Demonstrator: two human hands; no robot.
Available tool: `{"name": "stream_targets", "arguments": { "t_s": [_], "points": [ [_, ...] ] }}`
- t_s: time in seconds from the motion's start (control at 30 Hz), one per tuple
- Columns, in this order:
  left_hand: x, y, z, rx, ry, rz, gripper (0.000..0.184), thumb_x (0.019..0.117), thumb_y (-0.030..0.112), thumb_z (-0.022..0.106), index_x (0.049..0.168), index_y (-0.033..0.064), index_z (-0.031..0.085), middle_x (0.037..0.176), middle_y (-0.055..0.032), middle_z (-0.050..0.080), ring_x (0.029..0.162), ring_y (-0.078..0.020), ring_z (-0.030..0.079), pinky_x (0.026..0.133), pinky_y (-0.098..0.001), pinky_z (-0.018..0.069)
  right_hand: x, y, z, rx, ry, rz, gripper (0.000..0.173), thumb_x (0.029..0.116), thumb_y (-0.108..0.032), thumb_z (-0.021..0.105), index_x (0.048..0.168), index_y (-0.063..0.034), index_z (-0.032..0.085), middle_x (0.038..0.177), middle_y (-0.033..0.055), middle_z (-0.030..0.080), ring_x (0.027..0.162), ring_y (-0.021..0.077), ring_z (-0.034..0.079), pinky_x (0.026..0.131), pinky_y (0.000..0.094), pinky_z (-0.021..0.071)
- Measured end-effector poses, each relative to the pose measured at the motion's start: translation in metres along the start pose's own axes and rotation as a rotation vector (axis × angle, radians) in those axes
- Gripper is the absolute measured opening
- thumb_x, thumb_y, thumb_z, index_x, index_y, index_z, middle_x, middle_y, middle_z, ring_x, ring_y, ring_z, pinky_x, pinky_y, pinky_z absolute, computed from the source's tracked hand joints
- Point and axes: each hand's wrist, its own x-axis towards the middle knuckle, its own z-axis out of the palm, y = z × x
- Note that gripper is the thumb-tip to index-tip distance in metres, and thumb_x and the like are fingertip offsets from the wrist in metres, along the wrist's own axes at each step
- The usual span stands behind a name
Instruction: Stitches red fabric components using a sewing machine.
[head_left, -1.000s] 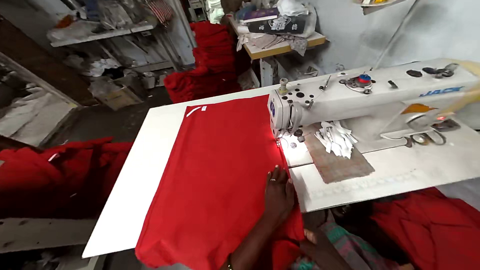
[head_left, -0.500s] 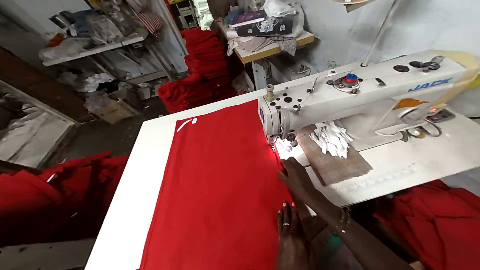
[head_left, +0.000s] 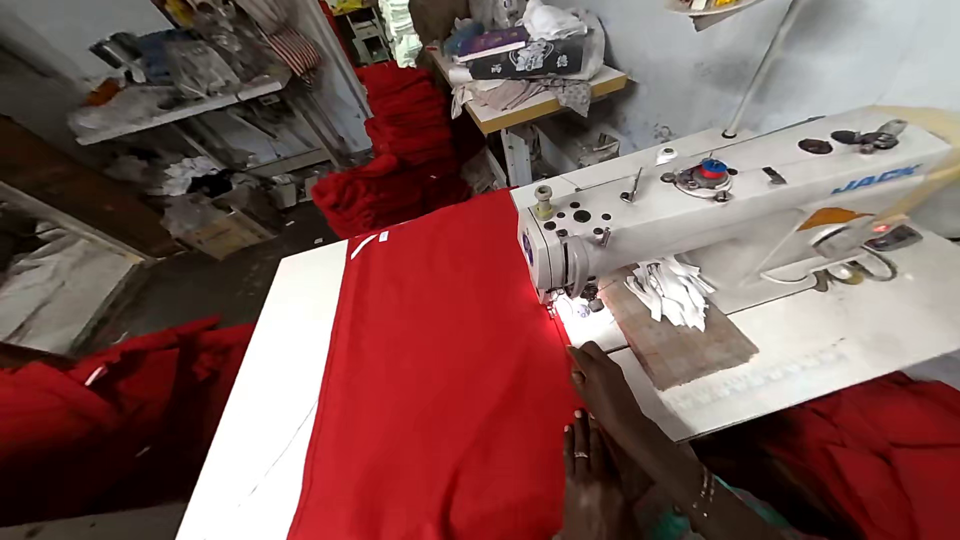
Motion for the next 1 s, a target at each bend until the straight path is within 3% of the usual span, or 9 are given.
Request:
{"name": "stream_targets", "arguments": {
  "t_s": [0.17, 0.33, 0.4, 0.53, 0.6, 0.7, 0.83, 0.93, 1.0],
  "points": [
    [0.000, -0.009, -0.003, -0.100, 0.056, -0.004, 0.026, 0.0841, 0.007, 0.068, 0.105, -0.0065, 0.077, 0.117, -0.0246, 0.073, 0.120, -0.0496, 0.064, 0.103, -0.0648, 0.0465, -0.016, -0.008, -0.005, 0.019, -0.010, 0.010, 0.027, 0.0868, 0.010, 0.061, 0.111, 0.0159, 0.070, 0.101, 0.0304, 0.069, 0.091, 0.0426, 0.072, 0.082, 0.0470, 0.0600],
    [0.005, -0.027, -0.024, -0.341, -0.099, -0.059, 0.023, 0.0854, 0.010, 0.060, 0.088, 0.0001, 0.080, 0.125, -0.0100, 0.073, 0.136, -0.0478, 0.052, 0.110, -0.0802, 0.0171, -0.010, -0.002, -0.002, 0.012, 0.016, -0.006, 0.025, 0.0860, 0.009, 0.061, 0.108, 0.0146, 0.072, 0.093, 0.0277, 0.069, 0.081, 0.0388, 0.071, 0.075, 0.0435, 0.0604],
    [0.014, -0.044, -0.033, -0.415, -0.170, -0.020, 0.029, 0.0886, 0.014, 0.056, 0.096, 0.0019, 0.080, 0.125, -0.0080, 0.073, 0.140, -0.0488, 0.046, 0.112, -0.0801, 0.0106, -0.013, -0.002, 0.002, 0.015, 0.055, -0.030, 0.024, 0.0852, 0.010, 0.062, 0.106, 0.0149, 0.072, 0.097, 0.0283, 0.070, 0.084, 0.0395, 0.073, 0.077, 0.0439, 0.0611],
    [0.032, -0.076, -0.029, -0.664, -0.140, -0.053, 0.031, 0.0930, 0.008, 0.050, 0.096, -0.0059, 0.078, 0.128, -0.0243, 0.068, 0.141, -0.0492, 0.045, 0.121, -0.0689, 0.0048, -0.010, -0.002, 0.003, 0.023, 0.066, -0.035, 0.019, 0.0831, 0.011, 0.063, 0.100, 0.0152, 0.071, 0.093, 0.0287, 0.069, 0.079, 0.0392, 0.072, 0.073, 0.0441, 0.0611],
    [0.042, -0.085, -0.021, -0.793, -0.016, -0.157, 0.028, 0.0942, 0.005, 0.051, 0.089, -0.0113, 0.074, 0.125, -0.0283, 0.068, 0.134, -0.0441, 0.054, 0.124, -0.0590, 0.0145, -0.003, -0.004, -0.003, 0.019, -0.025, -0.010, 0.019, 0.0860, 0.010, 0.061, 0.102, 0.0162, 0.070, 0.095, 0.0307, 0.069, 0.083, 0.0416, 0.072, 0.076, 0.0463, 0.0604],
    [0.063, -0.099, -0.013, -0.769, 0.044, -0.144, 0.026, 0.0960, 0.006, 0.055, 0.093, -0.0072, 0.077, 0.110, -0.0202, 0.076, 0.125, -0.0388, 0.063, 0.121, -0.0584, 0.0275, 0.013, -0.010, -0.015, -0.026, -0.252, 0.082, 0.024, 0.0951, 0.005, 0.053, 0.112, 0.0170, 0.066, 0.108, 0.0328, 0.067, 0.098, 0.0442, 0.070, 0.089, 0.0468, 0.0562],
    [0.098, -0.116, -0.017, -0.689, -0.093, -0.104, 0.018, 0.0931, 0.003, 0.066, 0.103, -0.0054, 0.078, 0.118, -0.0205, 0.073, 0.132, -0.0432, 0.057, 0.120, -0.0604, 0.0270, 0.040, -0.014, -0.022, -0.118, -0.466, 0.149, 0.025, 0.1012, 0.000, 0.051, 0.117, 0.0164, 0.062, 0.117, 0.0319, 0.063, 0.109, 0.0423, 0.066, 0.098, 0.0459, 0.0513],
    [0.121, -0.128, -0.023, -0.681, -0.223, -0.087, 0.016, 0.0915, 0.002, 0.068, 0.102, -0.0044, 0.078, 0.122, -0.0199, 0.072, 0.138, -0.0411, 0.050, 0.123, -0.0547, 0.0241, 0.048, -0.008, -0.019, -0.110, -0.443, 0.102, 0.023, 0.1002, 0.000, 0.053, 0.113, 0.0157, 0.064, 0.110, 0.0310, 0.065, 0.105, 0.0424, 0.067, 0.096, 0.0471, 0.0518],
    [0.126, -0.131, -0.019, -0.623, -0.171, 0.001, 0.013, 0.0908, 0.000, 0.068, 0.097, -0.0053, 0.078, 0.115, -0.0202, 0.073, 0.130, -0.0412, 0.056, 0.116, -0.0502, 0.0366, 0.047, 0.002, -0.019, -0.022, -0.370, 0.049, 0.021, 0.0984, 0.001, 0.056, 0.108, 0.0144, 0.069, 0.103, 0.0297, 0.067, 0.098, 0.0415, 0.068, 0.092, 0.0471, 0.0533]
  ]
}}
